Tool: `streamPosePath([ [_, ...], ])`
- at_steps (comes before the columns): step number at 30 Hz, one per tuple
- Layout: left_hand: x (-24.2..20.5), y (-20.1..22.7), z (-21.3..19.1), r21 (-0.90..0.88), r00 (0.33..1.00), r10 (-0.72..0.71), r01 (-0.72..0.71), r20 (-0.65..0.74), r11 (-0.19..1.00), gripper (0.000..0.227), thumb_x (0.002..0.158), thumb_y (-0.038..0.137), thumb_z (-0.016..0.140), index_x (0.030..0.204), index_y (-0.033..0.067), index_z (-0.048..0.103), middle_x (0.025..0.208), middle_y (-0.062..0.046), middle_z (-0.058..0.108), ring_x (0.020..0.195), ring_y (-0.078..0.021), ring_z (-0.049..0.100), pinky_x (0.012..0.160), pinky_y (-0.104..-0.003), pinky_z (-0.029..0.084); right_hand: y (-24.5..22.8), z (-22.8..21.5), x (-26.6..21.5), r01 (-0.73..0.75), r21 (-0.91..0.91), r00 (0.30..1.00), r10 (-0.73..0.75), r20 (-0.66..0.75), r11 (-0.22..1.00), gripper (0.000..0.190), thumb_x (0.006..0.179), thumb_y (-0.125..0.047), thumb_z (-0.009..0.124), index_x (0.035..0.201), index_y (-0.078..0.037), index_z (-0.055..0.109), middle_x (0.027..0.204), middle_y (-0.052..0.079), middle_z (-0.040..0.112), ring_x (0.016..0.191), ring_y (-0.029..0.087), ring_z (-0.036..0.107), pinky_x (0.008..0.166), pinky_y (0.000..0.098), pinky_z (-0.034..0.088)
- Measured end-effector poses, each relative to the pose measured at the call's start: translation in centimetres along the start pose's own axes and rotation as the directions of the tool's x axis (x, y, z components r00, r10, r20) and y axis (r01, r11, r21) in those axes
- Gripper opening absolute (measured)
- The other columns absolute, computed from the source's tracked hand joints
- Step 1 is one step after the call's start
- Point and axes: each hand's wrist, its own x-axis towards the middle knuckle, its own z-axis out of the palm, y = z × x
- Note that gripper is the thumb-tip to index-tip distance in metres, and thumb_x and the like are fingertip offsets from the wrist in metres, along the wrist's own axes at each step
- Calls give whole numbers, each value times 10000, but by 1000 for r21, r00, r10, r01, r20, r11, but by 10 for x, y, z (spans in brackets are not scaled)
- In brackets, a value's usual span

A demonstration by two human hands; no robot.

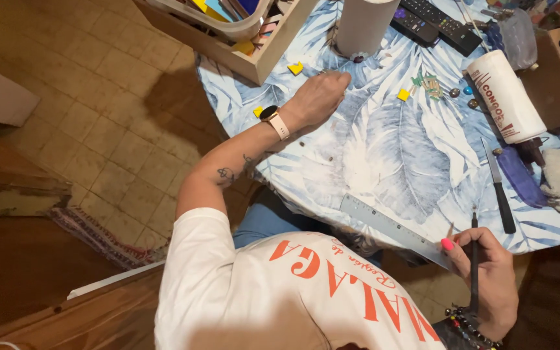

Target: Marking small yellow tiles using a ruler and a marker pen

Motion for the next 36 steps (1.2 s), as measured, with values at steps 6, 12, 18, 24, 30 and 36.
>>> streamPosePath([
  [6,1,48,-54,-365,953,-223,286,206,886,121,827,14,464,817,-9,583,691,-84,608,622,-163,622,557,-200,538,5,0,-8,-27,36,999,28,-43,999,167,779,-92,607,744,-30,456,673,77,534,550,88,422,433,187,338],
  [12,-33,112,-47,-467,881,-24,273,472,841,90,754,173,536,699,110,569,708,-38,604,673,-157,559,614,-302,426,10,-5,-8,-56,-9,996,55,-65,998,145,785,-98,614,775,-31,486,667,58,514,538,86,422,440,187,384],
  [18,-71,122,2,-513,959,103,50,266,857,175,818,184,444,906,76,549,730,-103,543,661,-295,544,526,-407,409,1,2,-6,15,-24,994,-18,-105,1000,139,819,-97,595,807,-29,474,720,92,564,617,97,488,492,177,368],
  [24,-72,120,2,-419,974,223,-189,35,888,74,787,127,525,806,66,487,655,-71,479,676,-265,485,565,-356,407,12,4,-1,-8,-27,991,4,-135,1000,151,821,-112,606,816,-46,470,630,48,485,535,68,407,441,175,350],
  [30,-75,120,8,-271,983,183,-168,30,948,260,731,233,649,771,14,513,871,-108,485,744,-276,471,576,-373,417,7,9,1,-25,-12,990,23,-140,1000,143,830,-116,603,818,-51,477,681,41,496,560,63,404,454,176,380],
  [36,-77,119,5,-296,993,89,-64,72,953,323,688,241,666,847,36,473,973,-101,477,836,-286,448,644,-400,418,19,3,4,56,-75,991,-65,-118,996,145,828,-104,608,840,-43,477,715,49,518,625,76,461,528,182,397],
])
